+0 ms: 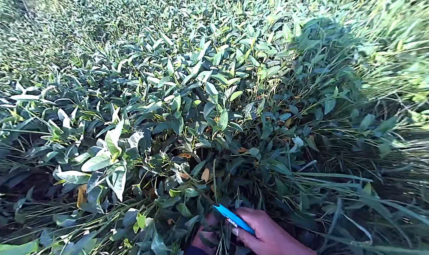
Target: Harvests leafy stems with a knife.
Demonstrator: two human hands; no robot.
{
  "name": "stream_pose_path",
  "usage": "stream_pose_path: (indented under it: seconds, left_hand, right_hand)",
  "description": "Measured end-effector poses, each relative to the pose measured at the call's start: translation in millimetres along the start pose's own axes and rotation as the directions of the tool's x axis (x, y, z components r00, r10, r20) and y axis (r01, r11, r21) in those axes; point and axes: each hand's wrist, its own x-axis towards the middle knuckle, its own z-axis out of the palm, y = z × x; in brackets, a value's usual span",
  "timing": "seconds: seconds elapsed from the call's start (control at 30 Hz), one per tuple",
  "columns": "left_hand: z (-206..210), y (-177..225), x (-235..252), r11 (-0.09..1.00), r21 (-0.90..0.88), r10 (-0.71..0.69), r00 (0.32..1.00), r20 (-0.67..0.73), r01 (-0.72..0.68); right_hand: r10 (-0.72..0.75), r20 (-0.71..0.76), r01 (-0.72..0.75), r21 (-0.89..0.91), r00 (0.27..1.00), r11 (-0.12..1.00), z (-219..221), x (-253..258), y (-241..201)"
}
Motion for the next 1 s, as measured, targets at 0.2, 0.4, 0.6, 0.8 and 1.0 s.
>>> stream_pose_path:
  seconds: [0.2,0.4,0.6,0.8,1.0]
  left_hand:
    - [-19,9,-9,0.996,-0.004,-0.087,0.970,-0.226,0.088]
    - [-9,12,-15,0.992,-0.007,-0.125,0.947,-0.295,0.129]
    - [-4,2,-27,0.989,-0.069,-0.149,0.941,-0.303,0.134]
    - [-33,-14,-44,0.997,0.027,-0.058,0.923,-0.380,0.074]
    - [-65,-33,-38,0.993,-0.007,0.112,0.985,-0.135,-0.114]
  right_hand:
    - [0.207,-0.222,-0.241,-0.138,0.953,0.961,-3,-3,-17]
    - [0.674,-0.072,-0.635,-0.418,0.736,0.649,-55,41,-29]
    - [0.772,0.001,-0.652,-0.535,0.636,0.537,-42,110,-3]
    - [0.735,0.043,-0.629,-0.485,0.677,0.607,-46,100,-14]
    - [0.802,0.200,-0.717,-0.365,0.563,0.594,-26,60,-6]
